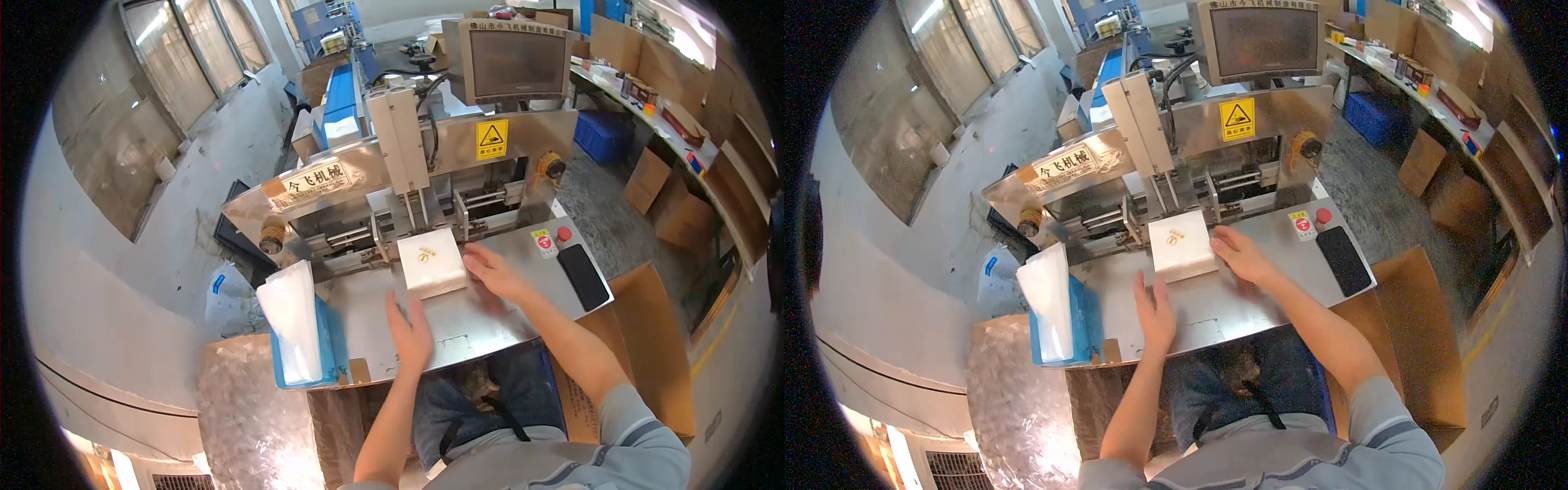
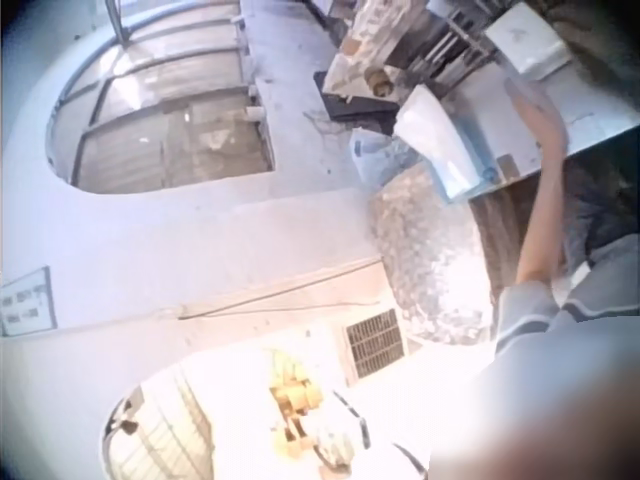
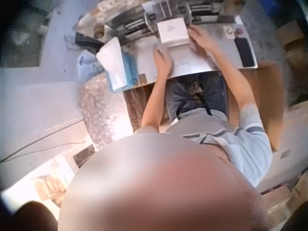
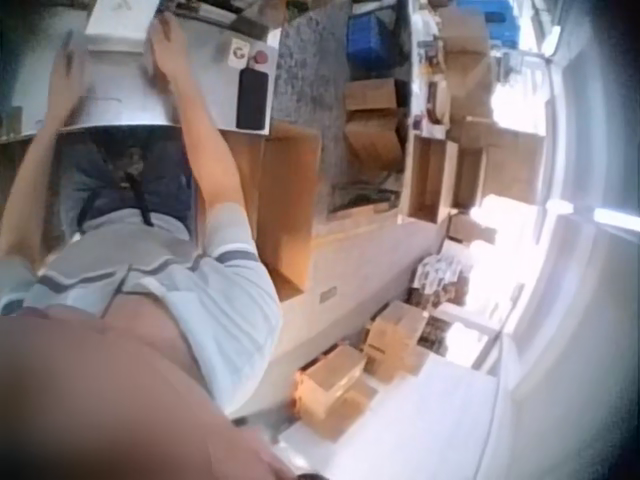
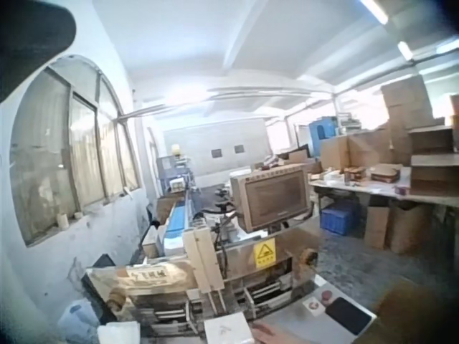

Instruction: Wrapping small white boxes with plastic film using a machine and placing them into a shipping box.

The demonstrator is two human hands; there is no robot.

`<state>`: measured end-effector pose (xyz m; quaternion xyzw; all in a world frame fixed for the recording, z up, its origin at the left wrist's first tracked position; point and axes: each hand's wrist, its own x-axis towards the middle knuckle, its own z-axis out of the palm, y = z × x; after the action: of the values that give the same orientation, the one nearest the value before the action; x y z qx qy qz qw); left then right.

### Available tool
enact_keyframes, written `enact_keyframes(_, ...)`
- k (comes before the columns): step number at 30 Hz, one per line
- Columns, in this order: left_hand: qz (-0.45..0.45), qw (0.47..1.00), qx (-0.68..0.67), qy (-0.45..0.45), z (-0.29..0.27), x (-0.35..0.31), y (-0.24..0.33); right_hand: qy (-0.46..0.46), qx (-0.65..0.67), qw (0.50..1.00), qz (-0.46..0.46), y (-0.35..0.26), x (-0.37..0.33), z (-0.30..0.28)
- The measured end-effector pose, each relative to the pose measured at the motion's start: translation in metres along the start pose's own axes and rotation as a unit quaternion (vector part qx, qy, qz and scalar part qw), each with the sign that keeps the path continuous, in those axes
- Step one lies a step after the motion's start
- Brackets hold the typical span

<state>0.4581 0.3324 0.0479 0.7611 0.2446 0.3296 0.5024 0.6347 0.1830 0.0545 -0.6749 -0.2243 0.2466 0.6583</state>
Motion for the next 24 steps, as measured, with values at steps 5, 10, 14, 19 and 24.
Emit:
enact_keyframes(5,-0.105,0.993,-0.052,-0.019,0.011,0.054,-0.005,0.020,-0.025,0.999,0.003,0.001,0.006,0.016)
enact_keyframes(10,-0.140,0.983,0.009,-0.116,0.010,0.098,0.007,0.011,0.001,1.000,-0.018,-0.003,0.014,0.028)
enact_keyframes(14,-0.164,0.982,0.058,-0.080,0.014,0.103,0.018,-0.033,0.037,0.999,-0.010,-0.012,0.005,0.034)
enact_keyframes(19,-0.172,0.972,-0.123,-0.098,0.010,0.067,0.024,-0.025,0.046,0.997,-0.050,-0.009,-0.028,0.015)
enact_keyframes(24,0.051,0.972,-0.133,-0.185,-0.012,0.007,0.030,-0.006,-0.331,0.919,-0.216,-0.086,-0.083,-0.031)
